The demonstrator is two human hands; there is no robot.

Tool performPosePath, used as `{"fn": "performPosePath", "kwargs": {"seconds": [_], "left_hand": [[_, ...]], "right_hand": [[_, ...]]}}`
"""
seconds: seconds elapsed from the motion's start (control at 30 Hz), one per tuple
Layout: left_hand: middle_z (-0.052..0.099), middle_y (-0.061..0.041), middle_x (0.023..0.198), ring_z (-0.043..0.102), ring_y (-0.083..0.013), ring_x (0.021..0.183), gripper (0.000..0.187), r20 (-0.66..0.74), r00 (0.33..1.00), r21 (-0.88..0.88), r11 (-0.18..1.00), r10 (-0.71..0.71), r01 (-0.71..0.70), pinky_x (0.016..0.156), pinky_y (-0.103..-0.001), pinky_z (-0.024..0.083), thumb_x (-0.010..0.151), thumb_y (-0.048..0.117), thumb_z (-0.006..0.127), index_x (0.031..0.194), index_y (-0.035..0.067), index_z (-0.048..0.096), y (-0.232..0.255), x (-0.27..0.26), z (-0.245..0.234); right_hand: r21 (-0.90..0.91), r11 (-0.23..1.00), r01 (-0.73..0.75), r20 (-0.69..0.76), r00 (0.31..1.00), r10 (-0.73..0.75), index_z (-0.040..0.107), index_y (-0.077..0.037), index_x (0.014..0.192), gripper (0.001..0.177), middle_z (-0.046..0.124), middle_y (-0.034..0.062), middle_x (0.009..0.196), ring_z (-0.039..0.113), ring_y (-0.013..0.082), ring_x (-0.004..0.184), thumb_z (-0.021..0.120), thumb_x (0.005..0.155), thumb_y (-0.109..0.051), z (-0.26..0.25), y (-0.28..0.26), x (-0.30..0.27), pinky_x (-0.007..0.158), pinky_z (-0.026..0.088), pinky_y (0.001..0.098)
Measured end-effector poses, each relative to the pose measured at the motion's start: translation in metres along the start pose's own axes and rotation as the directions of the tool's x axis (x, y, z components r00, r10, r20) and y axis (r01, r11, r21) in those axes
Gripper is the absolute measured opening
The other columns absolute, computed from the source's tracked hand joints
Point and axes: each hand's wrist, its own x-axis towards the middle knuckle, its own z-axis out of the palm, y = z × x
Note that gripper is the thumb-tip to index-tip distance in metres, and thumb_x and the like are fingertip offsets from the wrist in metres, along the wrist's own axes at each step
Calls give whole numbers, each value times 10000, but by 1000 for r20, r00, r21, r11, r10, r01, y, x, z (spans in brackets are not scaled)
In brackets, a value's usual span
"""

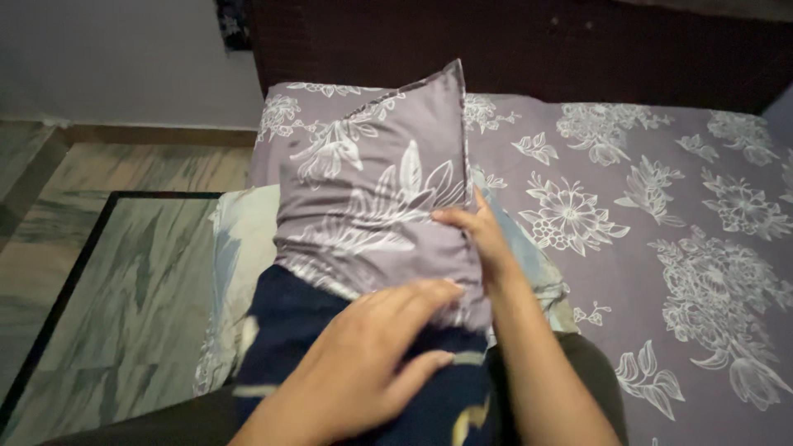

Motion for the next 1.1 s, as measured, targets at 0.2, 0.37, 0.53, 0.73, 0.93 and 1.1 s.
{"fn": "performPosePath", "kwargs": {"seconds": [0.2,0.37,0.53,0.73,0.93,1.1], "left_hand": [[612,-185,1375,505,-382,1333,552,-83,988,362,919,-133,155,1093,-508,357,882,336,698,1339,59,560,-57,-43,8],[665,-186,1322,622,-344,1228,583,-195,470,53,469,-861,882,1060,-446,461,945,462,613,1356,48,591,-132,-113,-1],[712,-195,1205,693,-320,1028,632,217,259,-595,83,-941,799,872,-416,539,919,516,612,1353,58,575,-131,-129,26],[764,-165,1146,734,-218,992,604,-149,485,-585,473,-862,659,869,-349,579,788,270,776,1288,-34,628,-100,-78,-18],[741,-167,1195,740,-209,1046,787,-24,624,-399,580,-781,710,877,-343,576,751,257,791,1402,-44,468,-75,-58,-91],[743,-140,1232,732,-225,1125,680,300,445,295,526,-844,798,964,-334,554,792,425,788,1360,80,641,-75,-89,-116]], "right_hand": [[-876,361,321,209,926,-315,459,-31,1534,807,650,243,1279,665,329,1105,804,863,-317,-55,38,62,955,514,401],[-839,545,-4,22,999,42,374,-68,1575,936,526,226,1481,519,336,1370,687,841,-557,-65,28,43,1129,386,396],[-842,534,-75,30,982,185,186,-47,1608,1139,229,220,1660,258,313,1530,731,792,-627,-39,9,26,1202,233,393],[-714,689,127,117,991,-61,290,-30,1585,1033,324,203,1672,382,279,1505,757,799,-512,-49,41,34,1201,312,381],[-846,525,95,207,965,159,198,-152,1660,845,556,248,1469,571,357,1336,551,942,-424,-30,74,8,1123,411,408],[-995,-93,-29,-51,968,246,346,-160,1570,825,554,229,1428,554,410,1302,634,915,-571,35,23,-44,1095,448,464]]}}
